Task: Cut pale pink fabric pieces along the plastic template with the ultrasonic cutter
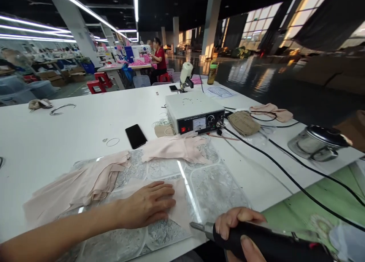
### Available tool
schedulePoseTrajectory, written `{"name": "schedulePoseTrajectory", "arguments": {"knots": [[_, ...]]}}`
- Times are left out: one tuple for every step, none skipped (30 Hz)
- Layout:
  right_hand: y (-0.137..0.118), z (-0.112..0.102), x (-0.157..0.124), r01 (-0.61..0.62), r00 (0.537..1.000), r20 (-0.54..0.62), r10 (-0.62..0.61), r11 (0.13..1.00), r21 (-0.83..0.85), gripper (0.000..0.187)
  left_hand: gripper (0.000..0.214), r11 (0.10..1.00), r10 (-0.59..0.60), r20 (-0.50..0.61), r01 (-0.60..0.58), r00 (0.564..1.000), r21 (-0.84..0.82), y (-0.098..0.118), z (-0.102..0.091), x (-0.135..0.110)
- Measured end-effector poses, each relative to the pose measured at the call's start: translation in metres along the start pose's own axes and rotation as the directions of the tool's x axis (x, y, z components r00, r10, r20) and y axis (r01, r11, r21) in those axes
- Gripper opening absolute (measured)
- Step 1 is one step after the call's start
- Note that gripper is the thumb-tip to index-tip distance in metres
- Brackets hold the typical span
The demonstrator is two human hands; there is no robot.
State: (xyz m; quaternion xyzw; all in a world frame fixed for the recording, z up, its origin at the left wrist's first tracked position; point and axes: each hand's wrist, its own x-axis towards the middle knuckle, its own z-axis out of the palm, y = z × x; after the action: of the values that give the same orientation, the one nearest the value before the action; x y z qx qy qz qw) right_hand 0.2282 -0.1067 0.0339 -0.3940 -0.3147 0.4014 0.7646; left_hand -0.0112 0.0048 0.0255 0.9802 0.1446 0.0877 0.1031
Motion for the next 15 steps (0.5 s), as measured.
{"name": "schedulePoseTrajectory", "arguments": {"knots": [[0.001,0.002,0.003,0.033,0.999,-0.039,-0.032,0.999,0.024,0.016,0.026,1.000,0.003,-0.013,-0.003,1.000,-0.005,0.001,0.002,0.000],[0.003,0.003,0.007,0.051,0.997,-0.058,-0.048,0.998,0.041,0.016,0.027,1.000,0.008,-0.017,-0.008,1.000,-0.011,0.001,0.002,-0.001],[0.006,0.005,0.011,0.077,0.995,-0.075,-0.072,0.995,0.057,0.016,0.028,1.000,0.013,-0.016,-0.014,1.000,-0.019,0.001,0.003,-0.002],[0.008,0.005,0.014,0.097,0.991,-0.095,-0.090,0.993,0.069,0.015,0.028,0.999,0.017,-0.011,-0.017,1.000,-0.028,0.001,0.002,-0.003],[0.011,0.005,0.017,0.106,0.990,-0.105,-0.097,0.991,0.077,0.015,0.029,0.999,0.019,-0.003,-0.019,1.000,-0.039,0.001,0.001,-0.004],[0.014,0.005,0.020,0.114,0.988,-0.115,-0.104,0.990,0.084,0.014,0.029,0.998,0.019,0.005,-0.019,1.000,-0.051,0.000,-0.001,-0.004],[0.017,0.005,0.021,0.117,0.987,-0.124,-0.105,0.989,0.091,0.014,0.029,0.998,0.020,0.013,-0.019,1.000,-0.063,0.000,-0.003,-0.004],[0.020,0.005,0.023,0.120,0.986,-0.130,-0.107,0.988,0.099,0.014,0.029,0.997,0.020,0.018,-0.019,1.000,-0.072,0.000,-0.005,-0.004],[0.022,0.005,0.023,0.124,0.985,-0.136,-0.109,0.986,0.108,0.013,0.029,0.997,0.019,0.022,-0.017,1.000,-0.080,0.000,-0.006,-0.004],[0.024,0.005,0.024,0.126,0.984,-0.141,-0.109,0.985,0.116,0.013,0.029,0.996,0.019,0.026,-0.017,0.999,-0.084,0.000,-0.008,-0.004],[0.026,0.005,0.024,0.126,0.984,-0.143,-0.108,0.984,0.124,0.012,0.029,0.996,0.020,0.027,-0.018,0.999,-0.086,0.000,-0.009,-0.004],[0.028,0.006,0.025,0.126,0.984,-0.144,-0.107,0.983,0.130,0.012,0.028,0.996,0.024,0.027,-0.022,0.999,-0.084,0.000,-0.010,-0.003],[0.029,0.007,0.025,0.124,0.984,-0.141,-0.105,0.983,0.136,0.012,0.028,0.996,0.029,0.028,-0.027,0.999,-0.082,0.000,-0.010,-0.003],[0.030,0.009,0.025,0.122,0.985,-0.137,-0.102,0.983,0.141,0.012,0.028,0.996,0.036,0.030,-0.033,0.999,-0.080,0.000,-0.010,-0.003],[0.031,0.010,0.024,0.117,0.986,-0.131,-0.098,0.983,0.145,0.012,0.028,0.996,0.040,0.030,-0.037,0.999,-0.079,-0.001,-0.010,-0.004]]}}
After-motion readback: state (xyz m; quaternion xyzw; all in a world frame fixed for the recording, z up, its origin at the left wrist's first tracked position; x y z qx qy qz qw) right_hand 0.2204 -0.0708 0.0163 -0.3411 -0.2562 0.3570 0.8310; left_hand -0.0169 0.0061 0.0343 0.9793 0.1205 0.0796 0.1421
